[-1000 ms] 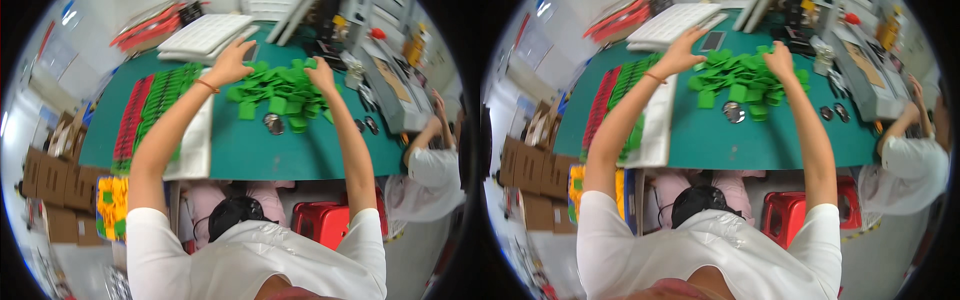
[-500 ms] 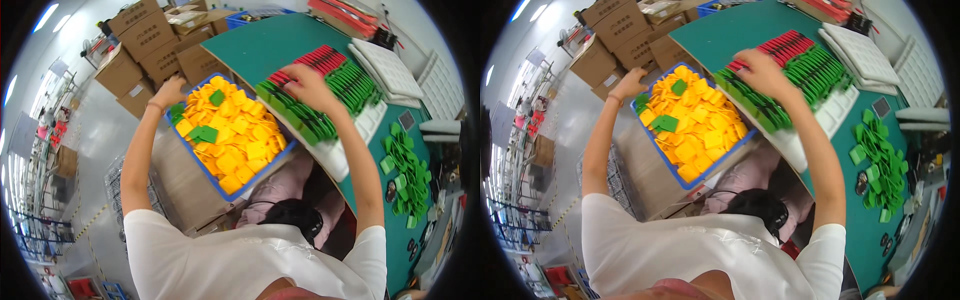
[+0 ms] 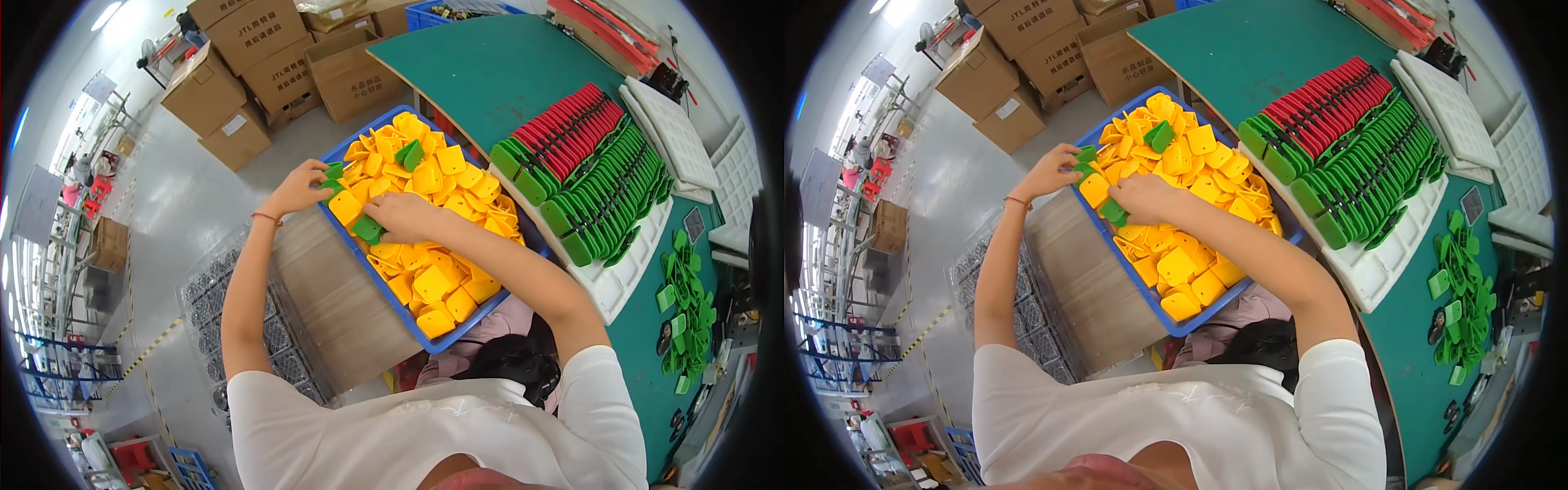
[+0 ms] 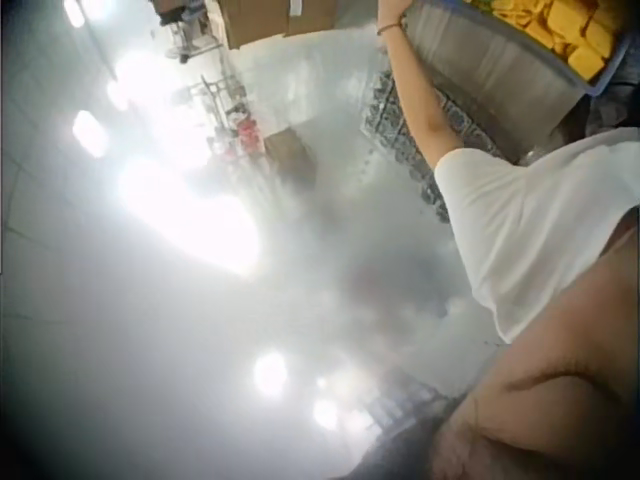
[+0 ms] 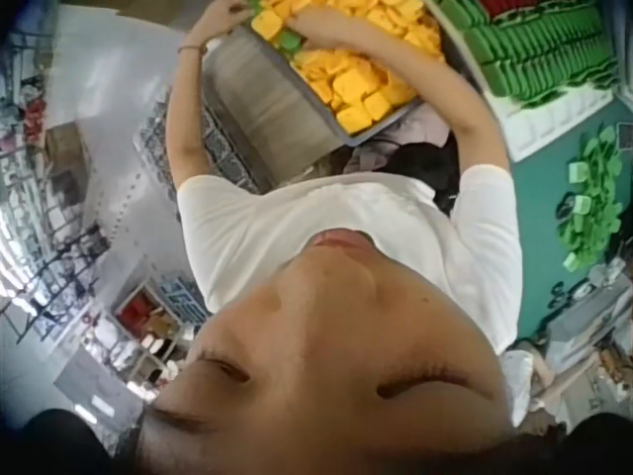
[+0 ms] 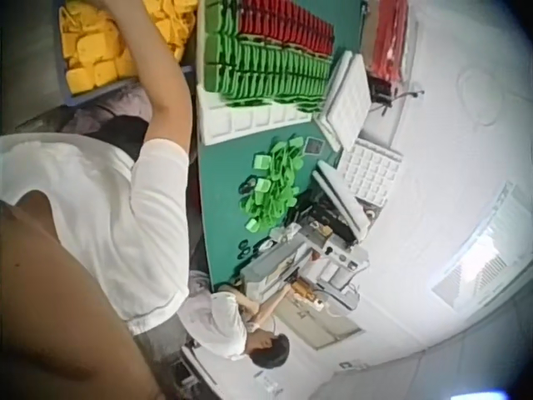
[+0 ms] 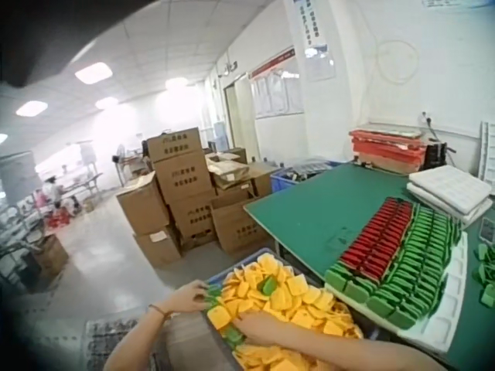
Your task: Assemble plastic covers onto electronic components and organize them into a tray.
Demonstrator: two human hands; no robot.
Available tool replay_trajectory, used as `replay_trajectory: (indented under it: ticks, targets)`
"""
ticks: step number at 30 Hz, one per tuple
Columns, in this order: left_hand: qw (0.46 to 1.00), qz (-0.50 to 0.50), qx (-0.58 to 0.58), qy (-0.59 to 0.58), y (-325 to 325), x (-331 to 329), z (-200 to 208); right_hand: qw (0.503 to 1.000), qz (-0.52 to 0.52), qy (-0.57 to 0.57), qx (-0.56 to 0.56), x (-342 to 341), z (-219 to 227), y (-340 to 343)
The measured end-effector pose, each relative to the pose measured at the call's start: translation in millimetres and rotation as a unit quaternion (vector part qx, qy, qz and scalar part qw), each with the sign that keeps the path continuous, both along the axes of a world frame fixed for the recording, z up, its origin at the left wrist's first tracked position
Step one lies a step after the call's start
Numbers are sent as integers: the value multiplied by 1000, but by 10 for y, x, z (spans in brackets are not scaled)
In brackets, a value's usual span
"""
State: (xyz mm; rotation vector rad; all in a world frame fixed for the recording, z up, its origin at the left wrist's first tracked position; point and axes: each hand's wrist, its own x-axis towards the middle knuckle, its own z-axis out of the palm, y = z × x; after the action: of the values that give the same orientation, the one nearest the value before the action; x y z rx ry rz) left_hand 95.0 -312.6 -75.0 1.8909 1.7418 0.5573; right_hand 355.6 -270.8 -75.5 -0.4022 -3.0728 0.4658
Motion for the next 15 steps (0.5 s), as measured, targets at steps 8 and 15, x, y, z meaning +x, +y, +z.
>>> replay_trajectory:
  ticks: [8,15]
  targets:
    - [980,-7,122,160,89,281,-99,993,9,117,-15,-1,-117,24]
    - [980,24,168,107,34,136,-16,967,-99,211,-98,132,128,470]
